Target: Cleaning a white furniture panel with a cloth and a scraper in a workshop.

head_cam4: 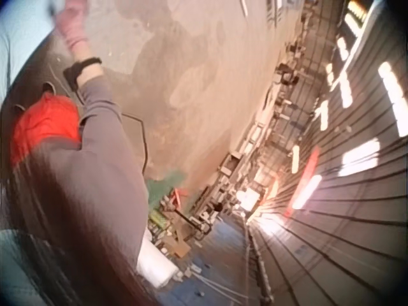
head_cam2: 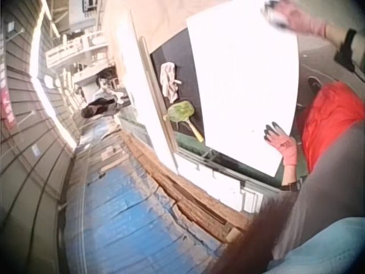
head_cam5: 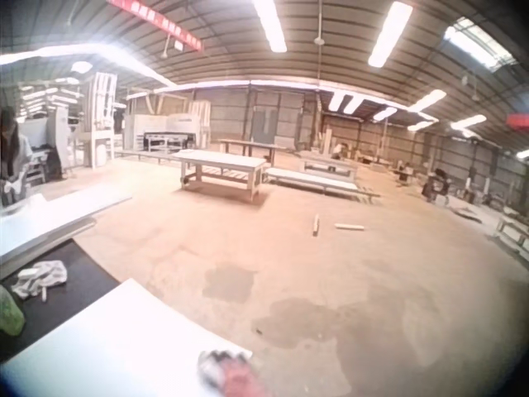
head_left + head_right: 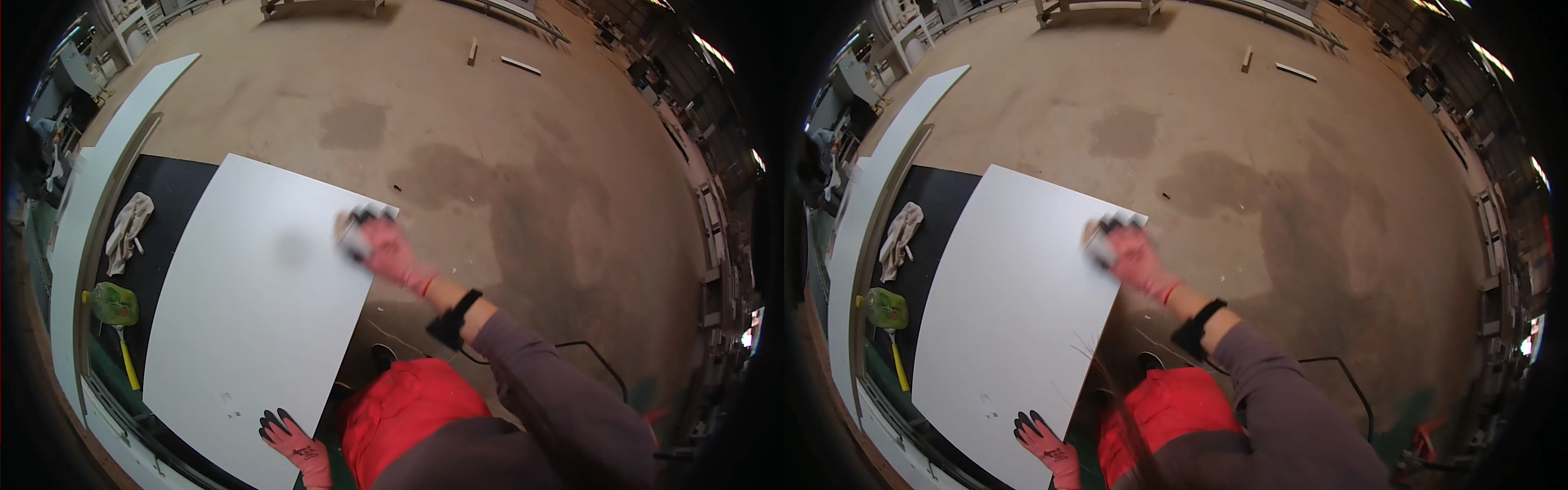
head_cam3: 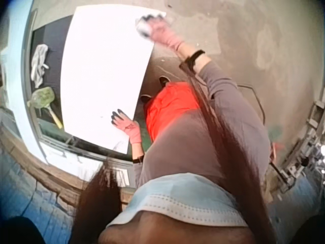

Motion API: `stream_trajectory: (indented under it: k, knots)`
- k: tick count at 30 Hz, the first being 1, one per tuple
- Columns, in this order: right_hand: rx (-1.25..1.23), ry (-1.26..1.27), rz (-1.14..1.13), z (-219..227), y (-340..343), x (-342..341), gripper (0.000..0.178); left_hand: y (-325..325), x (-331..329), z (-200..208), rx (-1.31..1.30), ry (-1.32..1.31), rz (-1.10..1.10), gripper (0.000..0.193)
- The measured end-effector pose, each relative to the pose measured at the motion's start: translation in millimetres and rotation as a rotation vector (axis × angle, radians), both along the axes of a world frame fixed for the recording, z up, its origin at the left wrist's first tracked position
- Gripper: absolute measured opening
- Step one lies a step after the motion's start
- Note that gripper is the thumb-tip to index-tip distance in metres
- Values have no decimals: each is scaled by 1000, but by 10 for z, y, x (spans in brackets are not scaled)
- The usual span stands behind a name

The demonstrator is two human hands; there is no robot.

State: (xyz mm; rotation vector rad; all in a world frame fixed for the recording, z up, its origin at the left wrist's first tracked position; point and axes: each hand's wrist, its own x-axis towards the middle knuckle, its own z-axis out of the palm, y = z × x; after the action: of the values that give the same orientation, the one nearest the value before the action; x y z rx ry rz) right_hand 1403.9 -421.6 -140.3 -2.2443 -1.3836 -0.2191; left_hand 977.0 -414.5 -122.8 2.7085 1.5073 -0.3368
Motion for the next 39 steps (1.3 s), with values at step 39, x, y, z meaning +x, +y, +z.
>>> stream_trajectory:
  k: [39]
  knots:
    - [-149, 109, 194, 148, 1487, -520, 66, -14, 134, 89, -12, -84, -13, 76]
